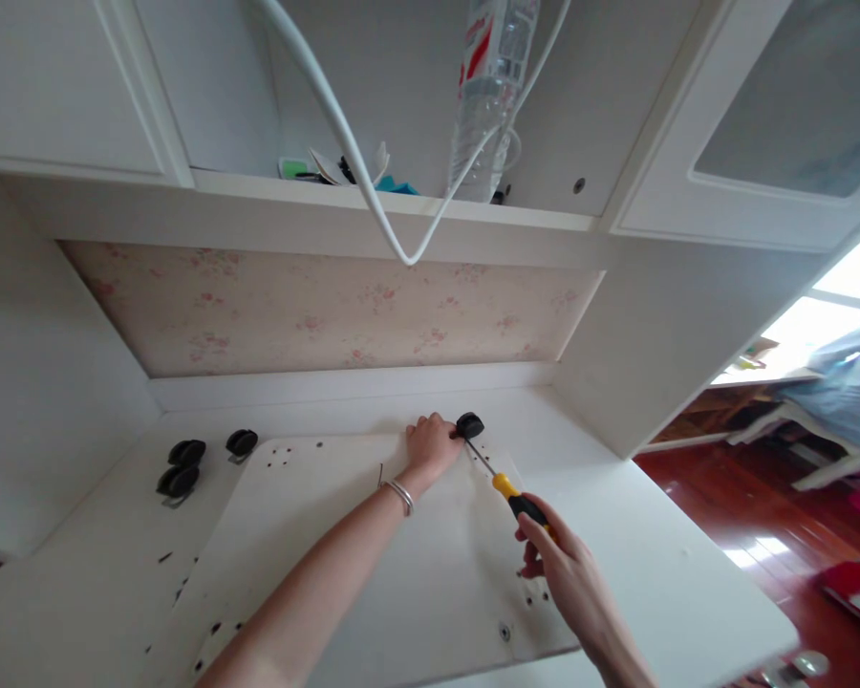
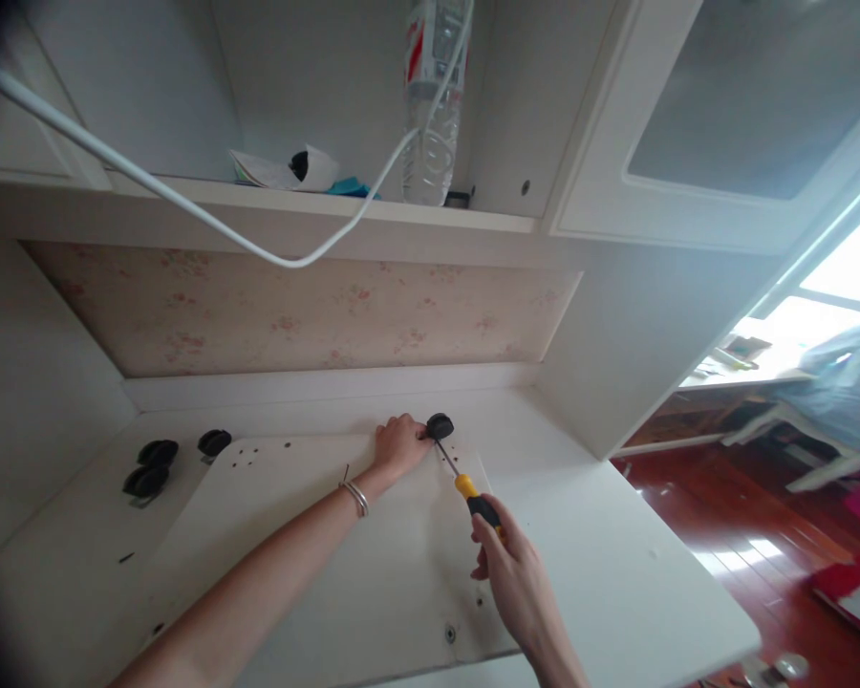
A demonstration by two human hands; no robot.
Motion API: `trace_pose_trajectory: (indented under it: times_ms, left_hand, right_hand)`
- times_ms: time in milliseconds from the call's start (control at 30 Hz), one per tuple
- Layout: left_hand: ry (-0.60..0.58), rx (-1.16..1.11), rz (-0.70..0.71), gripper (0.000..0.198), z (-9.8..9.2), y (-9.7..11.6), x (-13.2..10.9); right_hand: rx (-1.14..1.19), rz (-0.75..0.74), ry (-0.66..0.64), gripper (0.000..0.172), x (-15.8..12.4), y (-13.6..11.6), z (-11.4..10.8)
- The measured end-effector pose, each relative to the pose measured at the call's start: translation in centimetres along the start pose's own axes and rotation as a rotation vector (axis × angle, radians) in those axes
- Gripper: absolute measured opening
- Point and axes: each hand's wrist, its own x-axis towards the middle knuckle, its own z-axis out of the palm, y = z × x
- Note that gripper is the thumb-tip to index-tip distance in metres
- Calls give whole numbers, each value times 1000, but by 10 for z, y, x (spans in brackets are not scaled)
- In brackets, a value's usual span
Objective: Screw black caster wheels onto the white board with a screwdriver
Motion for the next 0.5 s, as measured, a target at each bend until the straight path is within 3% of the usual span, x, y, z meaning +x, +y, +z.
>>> trace_pose_trajectory:
  times_ms: [267, 500]
  left_hand:
    - [-20, -15, -11, 26, 7, 7, 8]
    - [-39, -26, 13, 28, 5, 6, 11]
  right_hand:
    - [137, 39, 153, 69, -25, 8, -23]
    - [178, 68, 185, 72, -40, 13, -34]
